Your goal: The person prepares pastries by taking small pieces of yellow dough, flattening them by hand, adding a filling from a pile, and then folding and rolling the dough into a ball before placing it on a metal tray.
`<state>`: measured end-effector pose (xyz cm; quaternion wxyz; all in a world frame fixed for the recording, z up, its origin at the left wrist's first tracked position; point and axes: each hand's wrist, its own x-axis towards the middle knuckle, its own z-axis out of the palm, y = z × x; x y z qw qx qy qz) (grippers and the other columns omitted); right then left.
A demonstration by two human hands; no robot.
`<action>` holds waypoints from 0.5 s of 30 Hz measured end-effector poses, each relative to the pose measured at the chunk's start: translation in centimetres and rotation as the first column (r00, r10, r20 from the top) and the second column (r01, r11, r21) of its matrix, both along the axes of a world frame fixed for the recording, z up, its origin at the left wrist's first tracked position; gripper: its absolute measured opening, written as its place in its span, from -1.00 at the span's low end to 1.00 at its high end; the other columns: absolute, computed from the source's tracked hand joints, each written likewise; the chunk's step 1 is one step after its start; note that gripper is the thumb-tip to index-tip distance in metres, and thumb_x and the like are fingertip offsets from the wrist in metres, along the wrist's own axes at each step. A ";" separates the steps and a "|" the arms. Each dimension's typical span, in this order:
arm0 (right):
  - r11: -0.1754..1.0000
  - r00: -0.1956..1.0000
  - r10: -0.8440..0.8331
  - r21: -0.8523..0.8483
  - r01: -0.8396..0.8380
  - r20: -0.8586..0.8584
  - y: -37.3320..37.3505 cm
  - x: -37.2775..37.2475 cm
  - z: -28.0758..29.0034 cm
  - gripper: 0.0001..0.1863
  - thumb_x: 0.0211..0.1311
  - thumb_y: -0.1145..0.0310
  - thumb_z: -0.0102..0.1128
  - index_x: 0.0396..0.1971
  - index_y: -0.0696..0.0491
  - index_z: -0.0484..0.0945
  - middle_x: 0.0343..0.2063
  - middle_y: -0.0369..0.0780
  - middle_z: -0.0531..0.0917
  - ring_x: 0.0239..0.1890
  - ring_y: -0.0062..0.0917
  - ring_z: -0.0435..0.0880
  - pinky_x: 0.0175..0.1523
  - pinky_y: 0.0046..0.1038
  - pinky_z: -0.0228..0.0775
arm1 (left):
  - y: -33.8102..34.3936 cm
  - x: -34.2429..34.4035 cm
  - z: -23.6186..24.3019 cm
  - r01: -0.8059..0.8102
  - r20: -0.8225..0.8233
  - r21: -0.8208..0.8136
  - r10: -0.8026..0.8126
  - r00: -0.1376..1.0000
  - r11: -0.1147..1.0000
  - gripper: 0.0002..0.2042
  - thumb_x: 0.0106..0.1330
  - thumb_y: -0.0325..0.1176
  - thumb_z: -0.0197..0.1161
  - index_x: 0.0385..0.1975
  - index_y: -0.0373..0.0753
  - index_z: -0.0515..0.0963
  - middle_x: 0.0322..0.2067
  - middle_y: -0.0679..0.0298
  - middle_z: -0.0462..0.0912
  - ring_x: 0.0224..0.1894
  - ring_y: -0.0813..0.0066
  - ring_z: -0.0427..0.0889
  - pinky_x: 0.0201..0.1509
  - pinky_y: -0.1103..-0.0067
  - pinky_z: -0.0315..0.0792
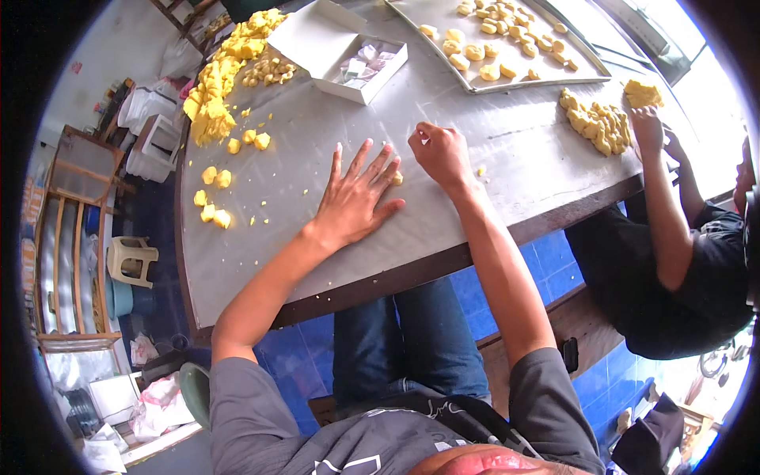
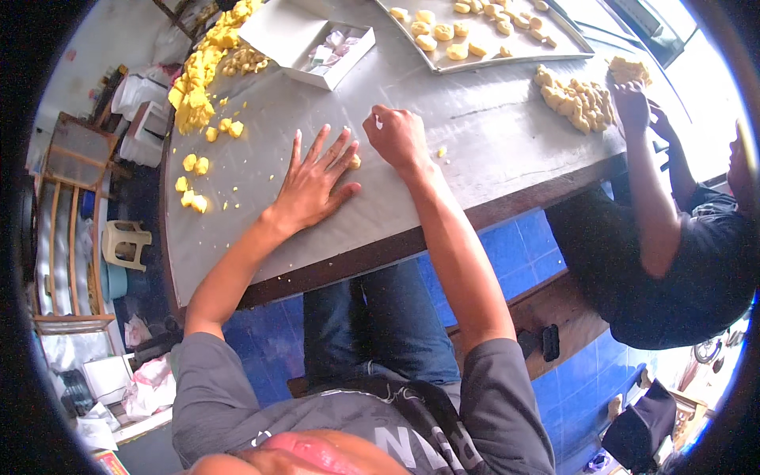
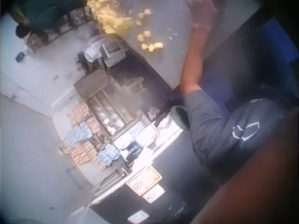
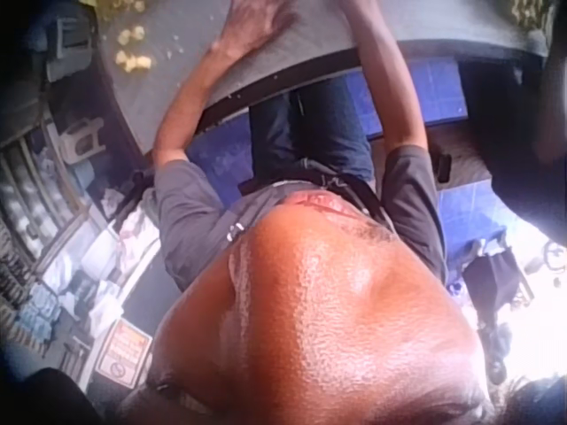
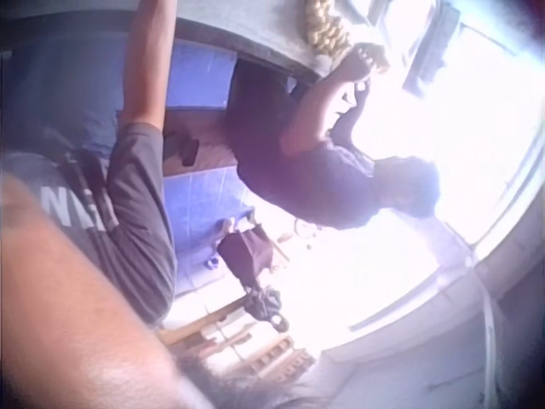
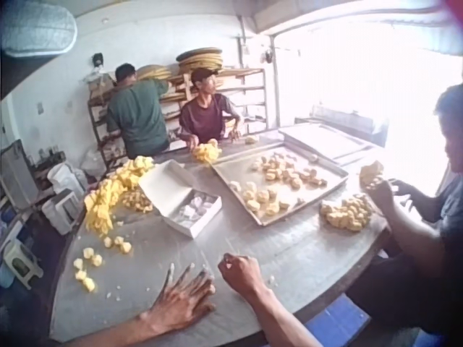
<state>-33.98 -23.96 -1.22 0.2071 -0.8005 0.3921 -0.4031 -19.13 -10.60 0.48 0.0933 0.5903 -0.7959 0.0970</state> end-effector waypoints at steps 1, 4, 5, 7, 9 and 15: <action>1.000 1.000 -0.005 -0.003 0.005 -0.008 -0.1 -0.1 0.0 -0.83 0.08 0.32 0.11 -0.53 0.10 0.59 -0.67 -0.02 0.57 -0.53 -0.13 0.62 -0.35 -0.21 0.47 | -0.1 -0.1 0.3 0.001 0.019 0.052 -0.002 1.000 0.999 -0.34 0.30 0.19 -0.10 0.33 -0.05 0.15 0.35 0.25 0.11 0.41 0.04 -0.08 0.36 -0.11 -0.32; 1.000 1.000 -0.014 0.004 0.014 -0.022 -0.1 -0.1 -0.1 -0.83 0.08 0.33 0.11 -0.51 0.10 0.59 -0.65 -0.03 0.59 -0.52 -0.14 0.63 -0.33 -0.21 0.47 | -0.2 -0.1 0.8 -0.014 0.077 0.113 0.005 0.997 0.993 -0.24 0.26 0.31 -0.20 0.37 -0.04 0.03 0.40 0.29 -0.06 0.44 0.09 -0.22 0.37 -0.10 -0.47; 1.000 0.999 -0.023 0.019 0.023 -0.023 0.0 0.0 0.0 -0.83 0.08 0.33 0.11 -0.50 0.10 0.60 -0.64 -0.03 0.59 -0.51 -0.14 0.63 -0.32 -0.22 0.48 | -0.1 0.1 1.0 -0.024 0.122 0.124 0.009 0.992 0.992 -0.21 0.24 0.34 -0.22 0.38 -0.04 0.02 0.41 0.30 -0.08 0.45 0.10 -0.24 0.37 -0.09 -0.52; 1.000 1.000 -0.018 0.026 0.018 0.007 0.0 0.2 0.0 -0.82 0.10 0.31 0.11 -0.47 0.10 0.61 -0.63 -0.03 0.60 -0.50 -0.13 0.64 -0.32 -0.22 0.48 | 0.3 0.4 0.9 0.002 0.062 0.122 -0.009 0.998 0.992 -0.21 0.24 0.35 -0.21 0.37 -0.06 0.06 0.41 0.28 -0.06 0.44 0.09 -0.23 0.36 -0.11 -0.50; 0.999 0.999 -0.019 0.037 0.017 0.030 -0.1 0.4 0.0 -0.81 0.12 0.30 0.12 -0.43 0.09 0.61 -0.63 -0.03 0.60 -0.49 -0.13 0.64 -0.32 -0.22 0.48 | 0.5 1.1 1.0 0.032 -0.003 0.122 -0.032 0.999 0.992 -0.21 0.24 0.35 -0.21 0.36 -0.07 0.10 0.40 0.25 -0.04 0.44 0.09 -0.22 0.35 -0.12 -0.47; 0.996 0.993 0.015 0.087 -0.026 0.121 -0.3 1.2 0.4 -0.34 0.24 -0.11 0.05 0.04 0.22 0.40 0.08 0.02 0.43 0.19 -0.13 0.35 0.24 -0.17 0.14 | 4.9 8.3 4.4 -0.224 -0.176 -0.138 0.198 0.964 0.965 -0.27 0.26 0.27 -0.07 0.34 -0.06 0.16 0.39 0.22 0.01 0.43 -0.01 -0.17 0.35 -0.05 -0.48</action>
